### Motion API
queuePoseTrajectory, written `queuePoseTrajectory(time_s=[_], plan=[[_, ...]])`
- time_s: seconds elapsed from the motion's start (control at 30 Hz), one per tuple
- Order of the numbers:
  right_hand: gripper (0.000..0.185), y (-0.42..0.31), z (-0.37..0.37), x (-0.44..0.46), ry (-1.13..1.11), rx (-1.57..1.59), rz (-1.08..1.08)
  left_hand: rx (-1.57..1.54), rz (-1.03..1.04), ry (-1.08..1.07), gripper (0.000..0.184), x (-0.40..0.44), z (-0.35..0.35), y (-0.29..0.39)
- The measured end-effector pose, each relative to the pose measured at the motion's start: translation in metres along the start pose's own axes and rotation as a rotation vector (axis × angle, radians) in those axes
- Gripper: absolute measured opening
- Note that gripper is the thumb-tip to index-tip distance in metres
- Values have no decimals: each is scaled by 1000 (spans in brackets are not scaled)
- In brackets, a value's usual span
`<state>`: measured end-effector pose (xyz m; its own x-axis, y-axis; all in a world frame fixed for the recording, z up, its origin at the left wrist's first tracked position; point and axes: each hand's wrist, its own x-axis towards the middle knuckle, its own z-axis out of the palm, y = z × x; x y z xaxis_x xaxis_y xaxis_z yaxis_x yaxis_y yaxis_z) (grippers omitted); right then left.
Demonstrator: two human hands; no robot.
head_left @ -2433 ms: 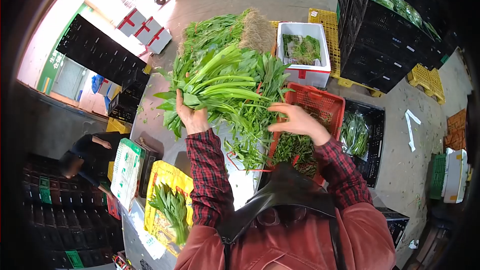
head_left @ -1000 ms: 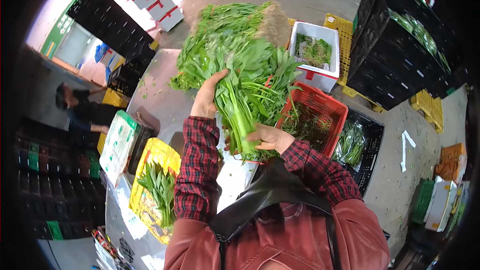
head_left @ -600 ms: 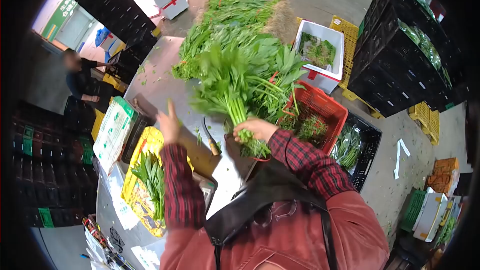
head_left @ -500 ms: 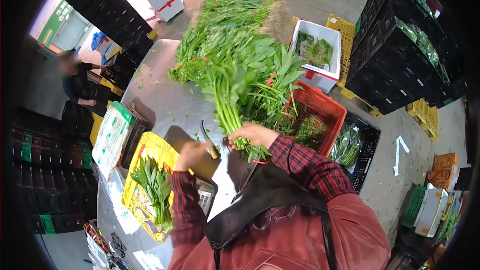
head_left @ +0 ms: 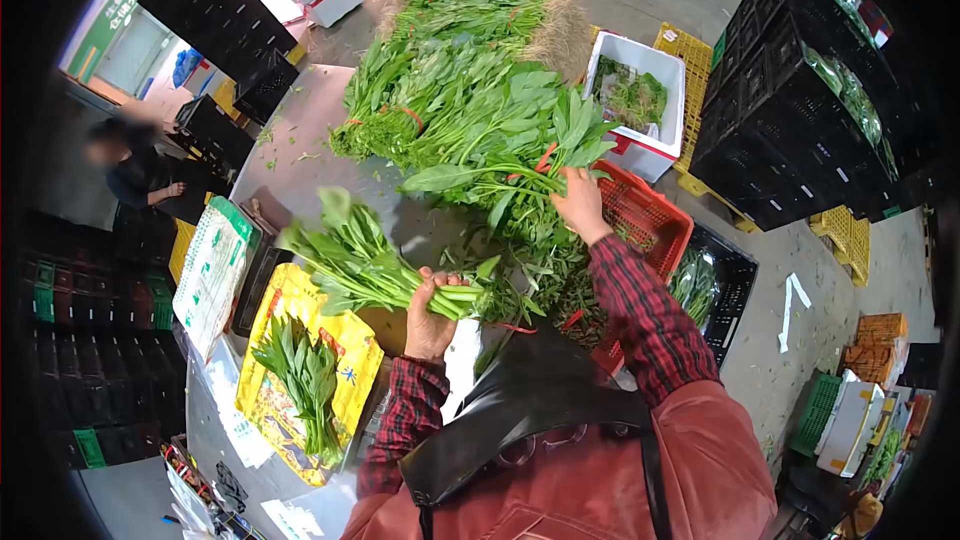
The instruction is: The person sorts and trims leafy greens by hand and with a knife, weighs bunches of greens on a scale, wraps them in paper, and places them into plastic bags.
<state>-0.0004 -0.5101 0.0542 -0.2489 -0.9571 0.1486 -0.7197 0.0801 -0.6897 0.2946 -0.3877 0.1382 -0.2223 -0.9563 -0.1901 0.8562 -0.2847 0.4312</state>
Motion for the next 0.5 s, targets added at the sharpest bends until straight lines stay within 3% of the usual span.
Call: queuePoseTrajectory(time_s=[0.03, 0.1, 0.13, 0.2, 0.37, 0.47, 0.5], plan=[[32, 13, 10, 10, 48, -101, -103, 1, 5, -1, 16, 5, -4, -2], [31, 15, 13, 22, 94, -197, -202, 41, -199, 235, 14, 22, -26, -10], [34, 12, 11, 25, -39, -175, -199, 60, -304, 356, 13, 25, -37, -14], [40, 6, 7, 29, -299, -137, -190, 28, -313, 350, 15, 27, -42, -22], [37, -3, 9, 22, -257, -230, -164, 29, -299, 340, 22, 20, -25, -47], [28, -17, 9, 17, -19, -201, -499, 119, -251, 328, 25, 24, -18, -53], [26, -35, 5, 8, -143, -224, -434, 169, -223, 318, 27, 24, -17, -58]])
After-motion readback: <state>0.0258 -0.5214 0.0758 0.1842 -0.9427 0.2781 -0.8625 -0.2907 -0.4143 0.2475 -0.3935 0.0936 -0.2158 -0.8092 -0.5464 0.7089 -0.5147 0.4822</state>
